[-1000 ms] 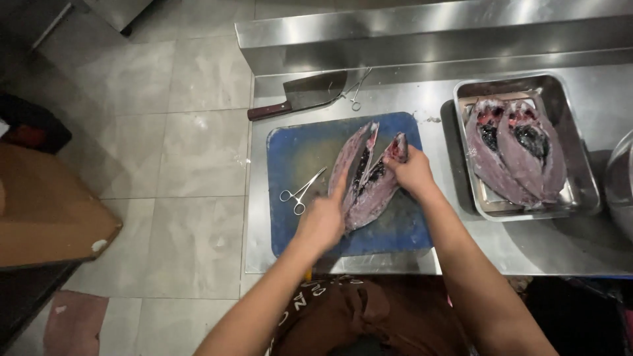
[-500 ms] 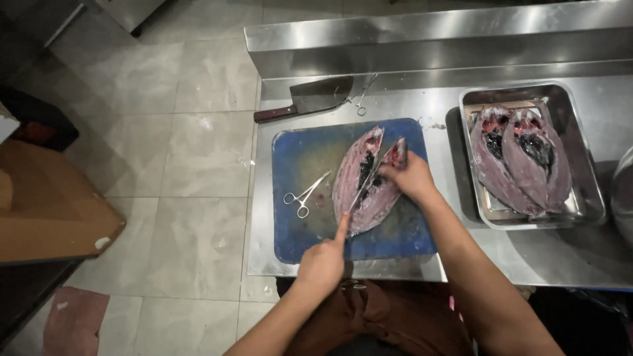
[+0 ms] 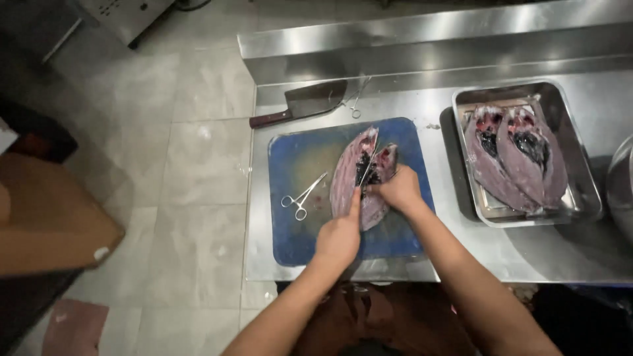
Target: Cleaning and deboning a fish on a cutting board using a knife and scissors in a commercial kitchen.
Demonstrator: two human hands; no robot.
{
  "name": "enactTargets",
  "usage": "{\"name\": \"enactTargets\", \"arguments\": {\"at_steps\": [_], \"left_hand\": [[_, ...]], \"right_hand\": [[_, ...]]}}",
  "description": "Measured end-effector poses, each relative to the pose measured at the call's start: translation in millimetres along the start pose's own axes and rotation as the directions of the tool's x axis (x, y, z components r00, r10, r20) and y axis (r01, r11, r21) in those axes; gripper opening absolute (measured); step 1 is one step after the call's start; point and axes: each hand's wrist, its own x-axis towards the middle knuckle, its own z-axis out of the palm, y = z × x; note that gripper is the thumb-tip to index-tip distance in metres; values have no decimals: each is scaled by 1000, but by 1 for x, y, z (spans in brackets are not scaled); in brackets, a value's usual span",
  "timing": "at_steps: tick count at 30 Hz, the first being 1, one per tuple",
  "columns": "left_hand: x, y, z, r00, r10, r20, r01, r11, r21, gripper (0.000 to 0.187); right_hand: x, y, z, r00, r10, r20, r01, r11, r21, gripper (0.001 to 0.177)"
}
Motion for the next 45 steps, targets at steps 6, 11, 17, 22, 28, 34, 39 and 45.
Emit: {"name": "enactTargets", "arguments": {"at_steps": [6, 11, 17, 22, 28, 34, 39, 45], "left_hand": [[-72, -25, -10, 978, -78, 193, 61, 994, 91, 87], [-36, -12, -18, 989, -29, 143, 31, 999, -12, 84], [1, -21, -9, 999, 25, 27, -23, 997, -72, 83], [-23, -27, -31, 999, 3, 42, 3, 988, -152, 80], [-48, -47, 11, 978, -69, 198, 89, 991, -97, 75], [-45, -68, 57, 988, -51, 148, 46, 998, 35, 60], [-32, -69, 35, 971, -71, 230, 92, 992, -84, 50], [-35, -70, 20, 974, -20, 225, 35, 997, -64, 48]], "right_hand": [[-6, -14, -4, 1000, 26, 8, -27, 999, 29, 51], [-10, -10, -3, 1000, 10, 26, -9, 1000, -17, 49], [-14, -11, -1, 1000, -22, -1, 22, 1000, 21, 47], [-15, -1, 1, 999, -22, -28, 24, 997, 71, 41], [-19, -8, -3, 1000, 22, -8, -21, 999, 37, 48], [-105, -55, -41, 977, -212, -29, 199, 951, -236, 126], [-105, 39, 37, 458, -852, 253, 854, 344, -390, 23], [-76, 35, 50, 274, -950, 151, 913, 208, -350, 21]]}}
